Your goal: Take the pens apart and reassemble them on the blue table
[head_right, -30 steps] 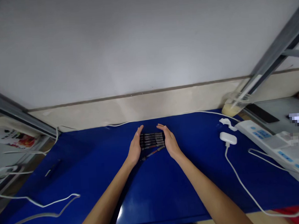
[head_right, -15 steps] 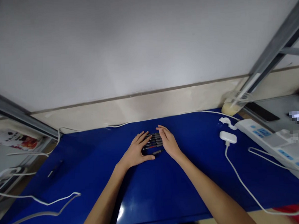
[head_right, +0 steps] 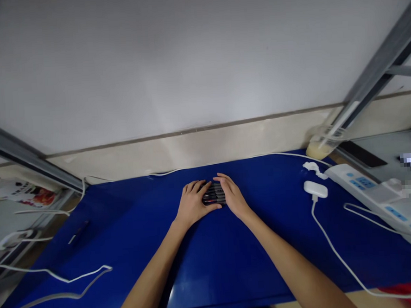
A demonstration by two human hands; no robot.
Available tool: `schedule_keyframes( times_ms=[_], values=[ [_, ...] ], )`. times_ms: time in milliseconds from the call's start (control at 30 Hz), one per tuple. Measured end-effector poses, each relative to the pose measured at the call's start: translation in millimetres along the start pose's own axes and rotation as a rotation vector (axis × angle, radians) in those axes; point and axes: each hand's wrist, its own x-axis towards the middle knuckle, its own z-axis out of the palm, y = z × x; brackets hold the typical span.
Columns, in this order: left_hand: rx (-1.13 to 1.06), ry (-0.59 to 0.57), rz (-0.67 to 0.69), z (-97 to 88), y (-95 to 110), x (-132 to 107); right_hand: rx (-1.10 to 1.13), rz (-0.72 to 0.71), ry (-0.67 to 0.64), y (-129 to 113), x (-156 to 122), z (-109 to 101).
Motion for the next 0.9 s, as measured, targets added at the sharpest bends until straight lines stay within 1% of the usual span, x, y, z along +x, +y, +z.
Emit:
schedule_keyframes(
  times_ms=[67, 200, 300, 400, 467, 533, 633, 700, 800, 900],
  values=[
    [-0.011, -0.013, -0.027, 4.1, 0.9, -0.1, 0.079, 0.046, -0.008, 0.9, 1.1, -1.1],
    [-0.018, -0.050, 0.002, 10.2, 2.1, 0.0, 0.222, 0.111, -0.016, 3.1, 2.2, -2.9],
    [-0.018, -0.061, 0.011, 12.6, 2.8, 0.4, 0.249, 0.108, -0.019, 4.8, 2.8, -3.5],
    [-0.025, -0.063, 0.007, 12.2, 3.3, 0.4, 0.224, 0.072, -0.006, 5.1, 4.3, -5.2],
    [-0.023, -0.043, -0.004, 9.4, 3.4, -1.3, 0.147, 0.047, -0.005, 3.1, 5.0, -8.3],
    [-0.016, -0.011, 0.008, 3.9, 3.2, -5.5, -0.022, -0.019, -0.046, -1.2, 4.3, -13.2],
    [-0.012, 0.024, 0.089, -6.5, 2.9, -15.5, -0.343, -0.209, -0.150, -10.6, -0.5, -21.6],
    [-0.018, 0.030, 0.141, -11.9, 3.3, -21.7, -0.467, -0.302, -0.180, -16.6, -5.1, -25.6],
    [-0.038, 0.019, 0.150, -14.3, 4.5, -25.8, -0.513, -0.340, -0.162, -21.2, -10.1, -27.8],
    [-0.051, 0.004, 0.134, -11.9, 5.7, -24.9, -0.514, -0.329, -0.161, -20.1, -10.7, -27.6]
  ],
)
